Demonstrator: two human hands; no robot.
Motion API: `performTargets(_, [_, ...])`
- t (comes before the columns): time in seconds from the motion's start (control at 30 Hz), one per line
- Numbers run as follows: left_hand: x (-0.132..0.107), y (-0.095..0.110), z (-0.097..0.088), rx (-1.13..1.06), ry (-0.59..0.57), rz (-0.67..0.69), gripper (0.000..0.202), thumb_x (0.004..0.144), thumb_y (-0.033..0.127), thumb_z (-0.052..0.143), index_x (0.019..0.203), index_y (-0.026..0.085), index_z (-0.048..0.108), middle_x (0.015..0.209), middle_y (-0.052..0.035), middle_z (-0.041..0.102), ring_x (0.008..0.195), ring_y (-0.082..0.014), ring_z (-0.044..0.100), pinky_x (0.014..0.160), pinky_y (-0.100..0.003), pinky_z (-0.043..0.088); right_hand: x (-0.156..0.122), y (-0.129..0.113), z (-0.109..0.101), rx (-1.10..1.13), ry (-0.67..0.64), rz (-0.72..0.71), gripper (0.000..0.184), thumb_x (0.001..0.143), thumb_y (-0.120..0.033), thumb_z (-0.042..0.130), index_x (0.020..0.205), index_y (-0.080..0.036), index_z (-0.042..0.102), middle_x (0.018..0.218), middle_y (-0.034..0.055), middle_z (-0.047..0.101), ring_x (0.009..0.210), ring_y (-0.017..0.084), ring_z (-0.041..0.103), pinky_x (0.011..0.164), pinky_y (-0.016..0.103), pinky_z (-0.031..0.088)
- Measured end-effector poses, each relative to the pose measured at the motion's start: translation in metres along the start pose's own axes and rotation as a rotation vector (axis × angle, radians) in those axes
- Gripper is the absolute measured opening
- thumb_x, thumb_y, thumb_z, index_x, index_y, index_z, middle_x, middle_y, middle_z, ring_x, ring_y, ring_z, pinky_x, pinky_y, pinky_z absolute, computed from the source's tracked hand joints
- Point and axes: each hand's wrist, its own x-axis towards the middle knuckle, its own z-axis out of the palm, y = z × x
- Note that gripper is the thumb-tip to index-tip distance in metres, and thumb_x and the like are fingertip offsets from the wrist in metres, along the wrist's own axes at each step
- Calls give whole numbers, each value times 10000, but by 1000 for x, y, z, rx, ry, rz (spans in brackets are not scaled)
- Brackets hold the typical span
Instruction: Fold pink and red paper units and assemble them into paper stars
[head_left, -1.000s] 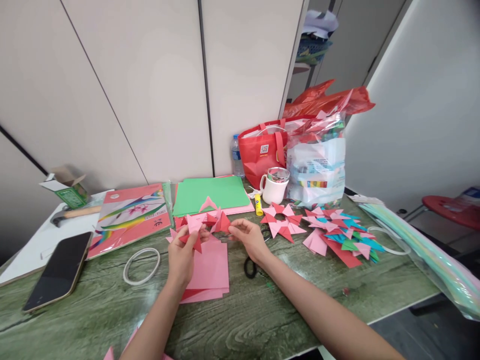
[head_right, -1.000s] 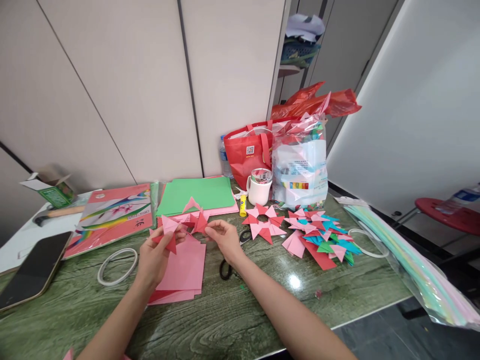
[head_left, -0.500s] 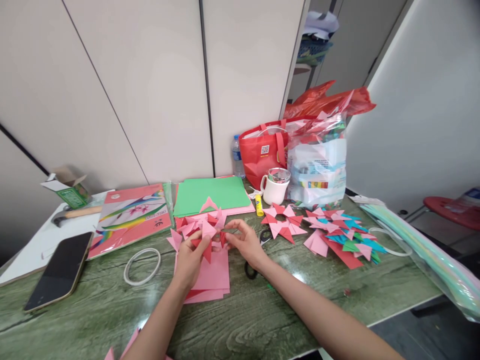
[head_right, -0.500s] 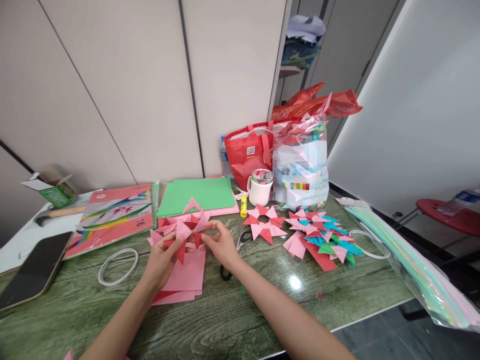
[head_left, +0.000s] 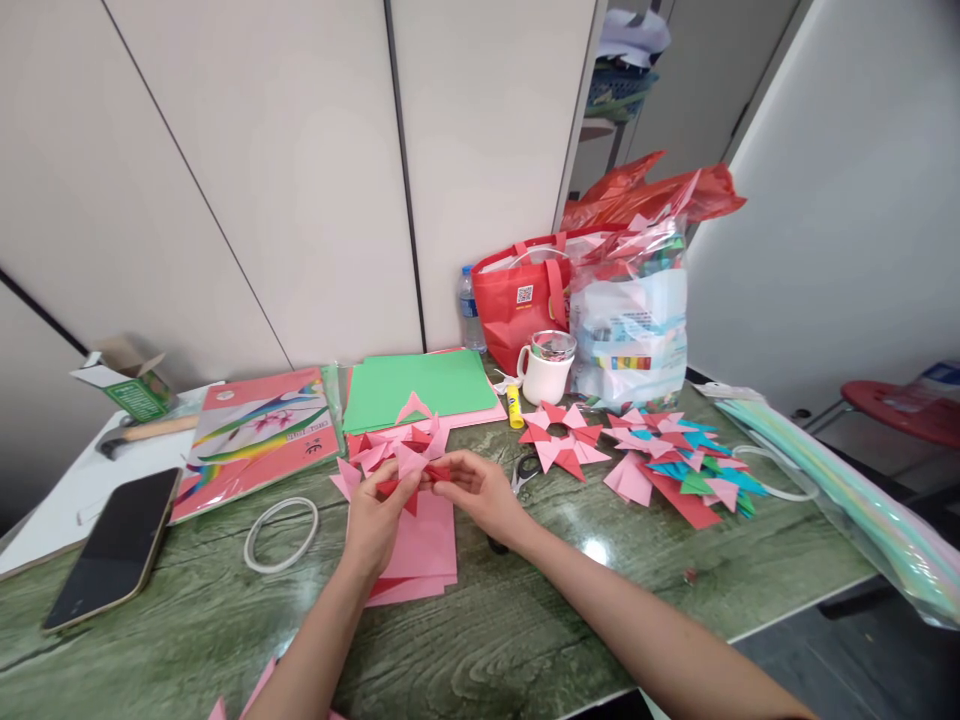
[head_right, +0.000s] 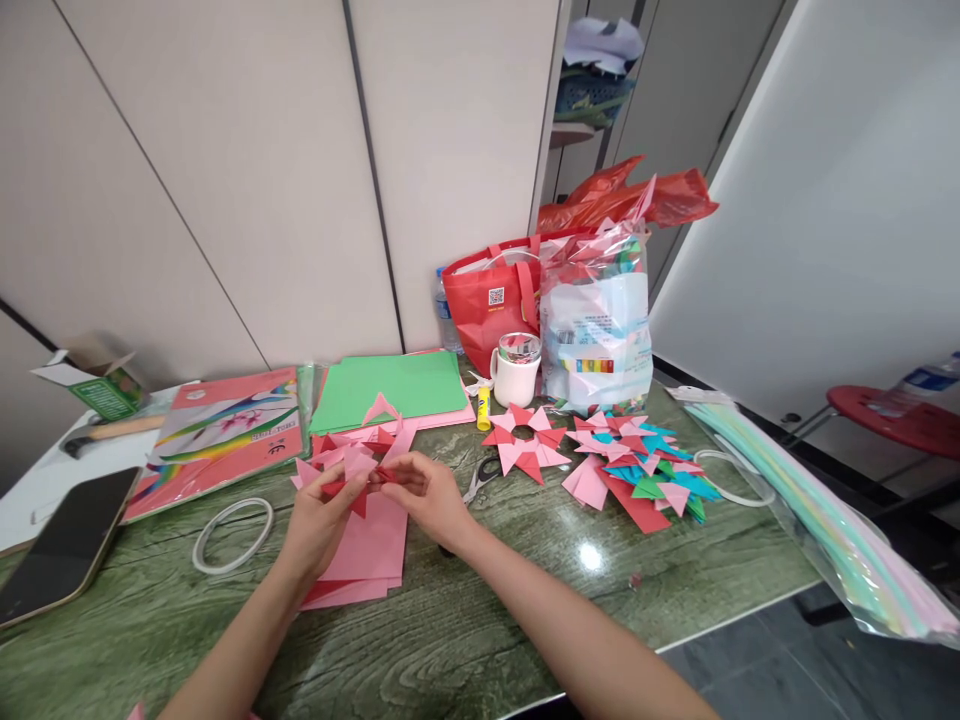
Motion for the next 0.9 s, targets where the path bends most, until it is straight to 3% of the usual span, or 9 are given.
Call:
performTargets(0.27, [1, 5, -5, 61, 9, -77, 231, 591, 294, 758, 764, 143, 728, 739, -51, 724, 740, -192, 640, 652, -251, 489, 2, -3, -8, 22, 200, -104, 220, 808, -332, 552, 971, -233, 442, 856, 12, 619, 729, 160, 652, 562, 268, 556])
performTargets(0.5, [-2, 8, 0, 106, -101, -38, 195, 599, 260, 747, 756, 146, 733, 794, -70, 738, 699, -210, 666, 637, -316, 564, -2, 0, -8, -74, 266, -216, 151, 777, -260, 605, 843, -211, 479, 922, 39, 607, 787, 164, 640, 626, 286, 574])
performTargets(0.67, [-3, 6, 3, 87, -110, -36, 238, 605, 296, 736, 795, 153, 724, 828, -69, 737, 702, -234, 685, 626, -377, 596, -7, -3, -7, -256, 210, -348, 169, 831, -197, 540, 997, -217, 566, 934, 52, 629, 725, 144, 648, 624, 275, 572])
performTargets(0.8, [-2, 7, 3, 219, -126, 98, 179, 644, 265, 704, 800, 182, 735, 823, -51, 746, 798, -229, 686, 764, -347, 562, -9, -9, -6, -439, 189, -499, 162, 821, -160, 561, 960, -207, 628, 915, 67, 659, 858, 176, 632, 708, 295, 557])
performTargets(0.9, [-2, 6, 2, 310, -125, 184, 174, 674, 242, 676, 832, 200, 735, 880, -46, 743, 844, -223, 680, 775, -320, 552, -9, -11, -6, -482, 234, -586, 147, 799, -160, 603, 936, -207, 628, 885, 64, 675, 849, 181, 638, 736, 315, 549])
